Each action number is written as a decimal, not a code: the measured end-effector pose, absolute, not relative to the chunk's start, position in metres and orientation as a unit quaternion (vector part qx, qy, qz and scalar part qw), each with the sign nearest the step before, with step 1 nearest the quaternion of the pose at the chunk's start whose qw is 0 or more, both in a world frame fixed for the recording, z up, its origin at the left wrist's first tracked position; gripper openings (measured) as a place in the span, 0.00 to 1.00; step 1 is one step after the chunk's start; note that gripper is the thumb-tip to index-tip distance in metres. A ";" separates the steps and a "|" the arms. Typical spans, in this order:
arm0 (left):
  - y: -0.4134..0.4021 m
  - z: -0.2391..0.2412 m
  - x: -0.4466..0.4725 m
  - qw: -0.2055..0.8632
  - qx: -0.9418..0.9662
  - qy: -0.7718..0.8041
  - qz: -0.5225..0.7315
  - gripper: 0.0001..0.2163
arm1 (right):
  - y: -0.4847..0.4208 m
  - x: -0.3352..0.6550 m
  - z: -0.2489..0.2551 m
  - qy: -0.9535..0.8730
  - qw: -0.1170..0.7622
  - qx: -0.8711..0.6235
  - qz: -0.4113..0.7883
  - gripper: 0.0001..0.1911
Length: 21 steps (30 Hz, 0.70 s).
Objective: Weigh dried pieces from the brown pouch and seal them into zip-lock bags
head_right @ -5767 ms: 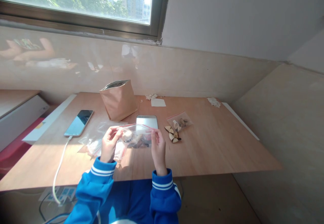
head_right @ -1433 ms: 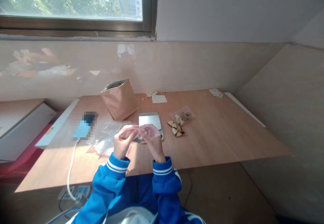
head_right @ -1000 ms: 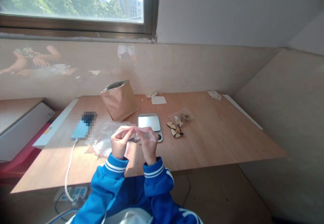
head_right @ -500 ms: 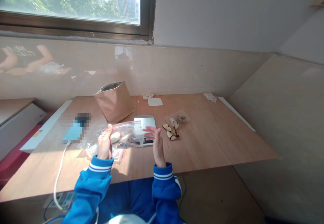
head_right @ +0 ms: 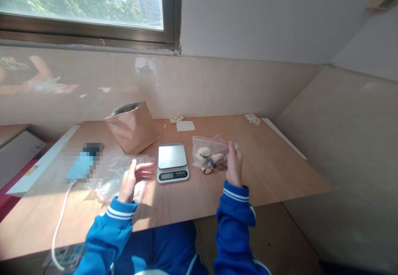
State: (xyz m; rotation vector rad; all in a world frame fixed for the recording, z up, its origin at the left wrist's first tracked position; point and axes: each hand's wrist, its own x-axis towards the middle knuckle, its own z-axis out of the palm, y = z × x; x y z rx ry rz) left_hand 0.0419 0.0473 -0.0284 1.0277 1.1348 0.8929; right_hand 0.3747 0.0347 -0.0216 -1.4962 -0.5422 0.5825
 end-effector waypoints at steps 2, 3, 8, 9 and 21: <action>0.048 -0.030 0.039 0.621 0.456 0.510 0.381 0.25 | 0.052 0.412 -0.019 -0.277 0.613 -0.712 0.201 0.29; 0.048 -0.030 0.039 0.614 0.455 0.521 0.380 0.25 | 0.060 0.425 -0.020 -0.284 0.571 -0.756 0.147 0.30; 0.051 -0.038 0.032 0.550 0.439 0.559 0.438 0.28 | 0.070 0.429 -0.055 -0.301 0.483 -0.822 -0.031 0.34; 0.054 -0.041 0.029 0.532 0.441 0.563 0.453 0.29 | 0.067 0.422 -0.066 -0.334 0.469 -0.815 -0.067 0.32; 0.084 -0.094 -0.010 0.343 0.477 0.645 0.490 0.16 | 0.084 0.394 -0.129 -0.523 0.294 -0.799 -0.041 0.25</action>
